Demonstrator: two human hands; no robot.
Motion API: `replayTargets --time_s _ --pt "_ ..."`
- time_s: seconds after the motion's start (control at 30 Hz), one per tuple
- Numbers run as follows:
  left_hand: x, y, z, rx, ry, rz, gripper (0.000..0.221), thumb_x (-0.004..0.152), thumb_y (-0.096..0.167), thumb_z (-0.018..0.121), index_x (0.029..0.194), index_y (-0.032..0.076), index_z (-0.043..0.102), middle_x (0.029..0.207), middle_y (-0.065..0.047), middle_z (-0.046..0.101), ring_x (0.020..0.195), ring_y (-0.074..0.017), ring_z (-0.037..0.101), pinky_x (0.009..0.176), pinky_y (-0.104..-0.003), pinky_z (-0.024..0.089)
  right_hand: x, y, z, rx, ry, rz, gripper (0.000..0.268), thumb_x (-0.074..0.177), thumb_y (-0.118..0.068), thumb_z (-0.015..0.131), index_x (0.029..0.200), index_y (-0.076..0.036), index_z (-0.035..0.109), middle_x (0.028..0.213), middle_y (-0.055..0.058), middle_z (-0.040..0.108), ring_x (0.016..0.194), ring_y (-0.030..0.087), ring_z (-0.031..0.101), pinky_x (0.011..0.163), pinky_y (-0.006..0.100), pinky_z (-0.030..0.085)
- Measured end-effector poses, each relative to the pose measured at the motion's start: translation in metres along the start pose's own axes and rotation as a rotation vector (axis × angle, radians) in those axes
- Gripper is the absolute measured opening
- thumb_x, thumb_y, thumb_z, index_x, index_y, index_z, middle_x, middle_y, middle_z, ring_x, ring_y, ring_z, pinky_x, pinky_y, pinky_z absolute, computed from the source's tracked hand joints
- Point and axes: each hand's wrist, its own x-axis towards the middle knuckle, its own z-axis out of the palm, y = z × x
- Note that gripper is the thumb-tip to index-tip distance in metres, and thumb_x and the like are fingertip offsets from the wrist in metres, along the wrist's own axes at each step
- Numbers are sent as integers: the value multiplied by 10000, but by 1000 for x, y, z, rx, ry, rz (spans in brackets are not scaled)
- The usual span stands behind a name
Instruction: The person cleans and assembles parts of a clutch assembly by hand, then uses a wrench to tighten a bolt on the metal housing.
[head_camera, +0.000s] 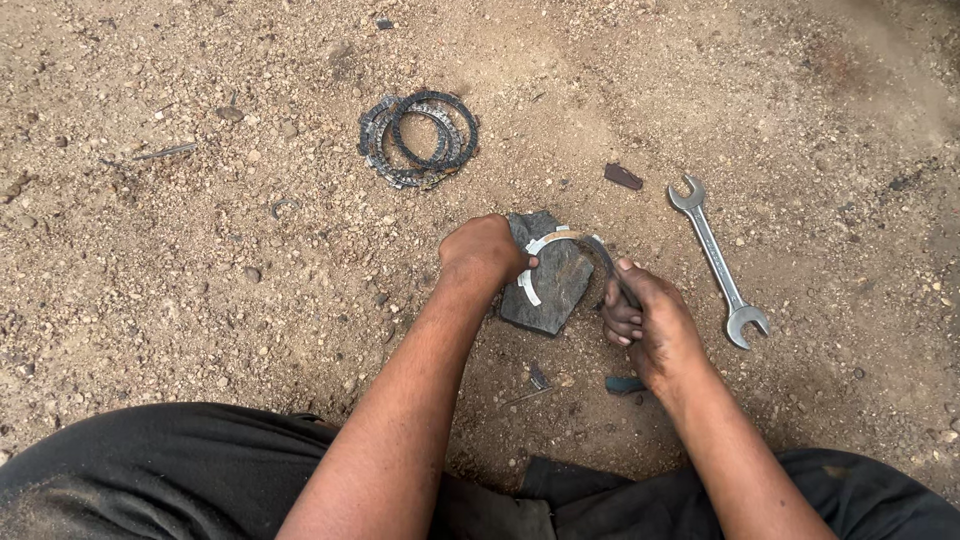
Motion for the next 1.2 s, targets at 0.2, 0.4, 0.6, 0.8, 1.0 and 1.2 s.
replayTargets --time_s 0.2,0.4,0.6,0.8,1.0,1.2 --pt "0 1 1 15 -19 -15 647 848 628 729 1235 109 711 1148 -73 753 1058 -185 719 911 -437 602 12 11 -6 -342 227 -28 485 1098 -459 429 966 -98 724 653 -18 481 540 99 410 485 269 350" --pt "1 2 0 23 -29 -12 680 856 644 719 1254 93 699 1179 -85 741 1082 -194 714 935 -436 594 35 -6 23 -867 270 -258 303 963 -143 613 1255 -65 642 1138 98 726 848 212 728 731 387 647" --pt "-1 0 -4 -23 11 2 685 824 618 777 1271 107 682 1247 -72 699 1164 -219 666 973 -458 558 44 -1 58 -1081 307 -692 197 947 -97 707 1138 -102 756 1055 111 722 890 264 729 813 441 618" --pt "0 -1 -5 -33 -62 -12 673 826 647 742 1219 101 739 1259 -80 742 1172 -207 717 990 -424 588 45 13 59 -1467 334 -626 309 911 -38 647 1175 -138 771 1027 97 739 830 294 727 745 464 595" --pt "3 -4 -5 -36 -16 8 720 795 649 790 1260 106 701 1294 -79 695 1183 -221 668 985 -426 569 50 39 60 -1372 358 -948 413 776 -25 632 1155 -127 758 1208 187 706 939 303 740 855 417 633" --pt "6 -1 4 14 -50 -33 757 821 705 697 1268 96 669 1232 -87 733 1102 -200 723 963 -429 609 62 36 45 -1342 261 -577 359 900 132 565 1169 -39 731 1281 161 713 852 274 748 704 368 646"
